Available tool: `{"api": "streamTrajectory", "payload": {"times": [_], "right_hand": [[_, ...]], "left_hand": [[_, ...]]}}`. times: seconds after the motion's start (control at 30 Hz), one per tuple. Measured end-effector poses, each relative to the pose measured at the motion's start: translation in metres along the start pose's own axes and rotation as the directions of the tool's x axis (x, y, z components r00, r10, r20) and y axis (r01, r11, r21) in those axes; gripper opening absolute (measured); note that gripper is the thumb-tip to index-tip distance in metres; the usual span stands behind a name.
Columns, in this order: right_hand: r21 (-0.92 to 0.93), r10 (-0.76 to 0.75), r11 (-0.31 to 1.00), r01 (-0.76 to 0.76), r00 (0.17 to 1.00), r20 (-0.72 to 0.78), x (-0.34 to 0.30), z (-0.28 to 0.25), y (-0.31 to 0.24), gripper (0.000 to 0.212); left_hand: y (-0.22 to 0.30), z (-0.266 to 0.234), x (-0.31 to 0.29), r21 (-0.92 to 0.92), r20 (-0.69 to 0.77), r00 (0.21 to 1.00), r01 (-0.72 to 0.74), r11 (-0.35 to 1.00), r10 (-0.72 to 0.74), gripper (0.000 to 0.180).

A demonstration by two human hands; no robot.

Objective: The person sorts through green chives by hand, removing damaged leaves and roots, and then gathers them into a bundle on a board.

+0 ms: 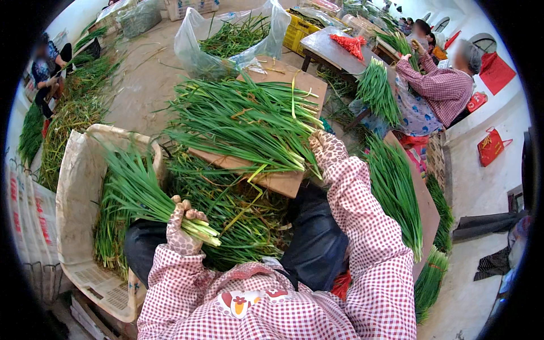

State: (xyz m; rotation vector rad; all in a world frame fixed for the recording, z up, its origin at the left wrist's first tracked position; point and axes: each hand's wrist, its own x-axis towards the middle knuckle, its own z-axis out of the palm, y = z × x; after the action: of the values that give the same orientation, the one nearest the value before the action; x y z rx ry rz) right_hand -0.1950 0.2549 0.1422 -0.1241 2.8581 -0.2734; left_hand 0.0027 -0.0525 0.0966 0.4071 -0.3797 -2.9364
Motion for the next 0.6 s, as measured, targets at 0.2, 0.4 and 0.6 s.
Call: {"api": "streamTrajectory", "payload": {"times": [0.2, 0.4, 0.6], "right_hand": [[0.256, 0.082, 0.965, -0.056, 0.992, -0.093, -0.013, -0.020, 0.006, 0.038], [0.025, 0.184, 0.982, -0.189, 0.975, 0.124, -0.006, 0.052, 0.053, 0.037], [0.039, 0.281, 0.956, -0.292, 0.943, 0.176, 0.003, 0.073, 0.063, 0.036]], "left_hand": [[0.010, -0.006, -0.004, 0.057, -0.036, 0.994, -0.100, 0.993, 0.103, 0.020], [0.004, -0.015, -0.002, 0.097, -0.063, 0.994, -0.081, 0.992, 0.087, 0.018], [0.006, -0.013, -0.003, 0.108, -0.025, 0.998, -0.052, 0.993, 0.055, 0.019]]}}
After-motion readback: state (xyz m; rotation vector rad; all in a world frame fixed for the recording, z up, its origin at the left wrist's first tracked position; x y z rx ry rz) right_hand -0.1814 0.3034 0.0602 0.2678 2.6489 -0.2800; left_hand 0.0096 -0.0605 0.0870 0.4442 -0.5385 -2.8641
